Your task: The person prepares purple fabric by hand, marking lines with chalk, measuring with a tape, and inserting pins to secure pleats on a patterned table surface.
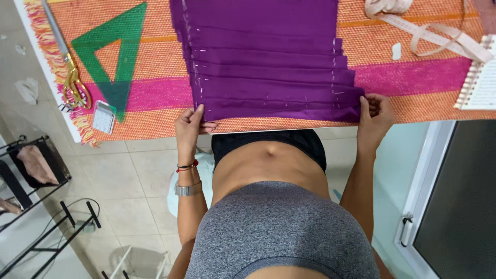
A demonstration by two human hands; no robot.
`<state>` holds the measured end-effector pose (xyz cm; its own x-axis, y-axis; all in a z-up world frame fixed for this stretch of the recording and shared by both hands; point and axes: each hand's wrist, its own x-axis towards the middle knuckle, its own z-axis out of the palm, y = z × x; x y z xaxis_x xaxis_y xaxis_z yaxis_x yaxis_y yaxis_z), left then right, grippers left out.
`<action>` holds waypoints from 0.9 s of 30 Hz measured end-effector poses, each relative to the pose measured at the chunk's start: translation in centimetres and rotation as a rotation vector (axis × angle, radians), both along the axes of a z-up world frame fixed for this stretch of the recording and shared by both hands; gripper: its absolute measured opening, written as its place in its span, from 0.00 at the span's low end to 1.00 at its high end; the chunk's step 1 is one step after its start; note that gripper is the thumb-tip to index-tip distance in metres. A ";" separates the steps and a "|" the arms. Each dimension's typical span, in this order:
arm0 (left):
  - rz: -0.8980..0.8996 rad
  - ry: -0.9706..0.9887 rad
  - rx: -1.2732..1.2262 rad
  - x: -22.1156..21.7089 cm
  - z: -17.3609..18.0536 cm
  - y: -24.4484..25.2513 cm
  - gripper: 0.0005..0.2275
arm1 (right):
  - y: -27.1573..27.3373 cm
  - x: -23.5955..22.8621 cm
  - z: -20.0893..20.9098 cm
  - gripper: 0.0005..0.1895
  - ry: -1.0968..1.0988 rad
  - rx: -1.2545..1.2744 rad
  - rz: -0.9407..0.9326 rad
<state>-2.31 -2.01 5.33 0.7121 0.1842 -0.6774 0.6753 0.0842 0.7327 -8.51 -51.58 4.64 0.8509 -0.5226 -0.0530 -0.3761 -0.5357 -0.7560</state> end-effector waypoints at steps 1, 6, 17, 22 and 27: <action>0.016 0.009 0.008 0.0 0.2 0.1 0.14 | -0.2 -0.1 0.0 0.05 -0.016 0.011 -0.007; 0.031 0.027 0.008 0.5 1.3 -0.4 0.25 | -1.0 -0.6 0.9 0.07 -0.034 0.071 -0.028; 0.057 0.057 0.016 1.8 3.4 -1.1 0.35 | -1.1 -0.1 1.2 0.01 0.100 0.116 -0.061; 0.060 0.078 0.017 2.1 4.6 -1.5 0.36 | -1.0 0.2 1.9 0.02 0.134 0.119 -0.056; 0.048 0.075 -0.012 1.9 3.2 -0.9 0.34 | -1.8 0.0 0.3 0.01 0.115 0.096 -0.053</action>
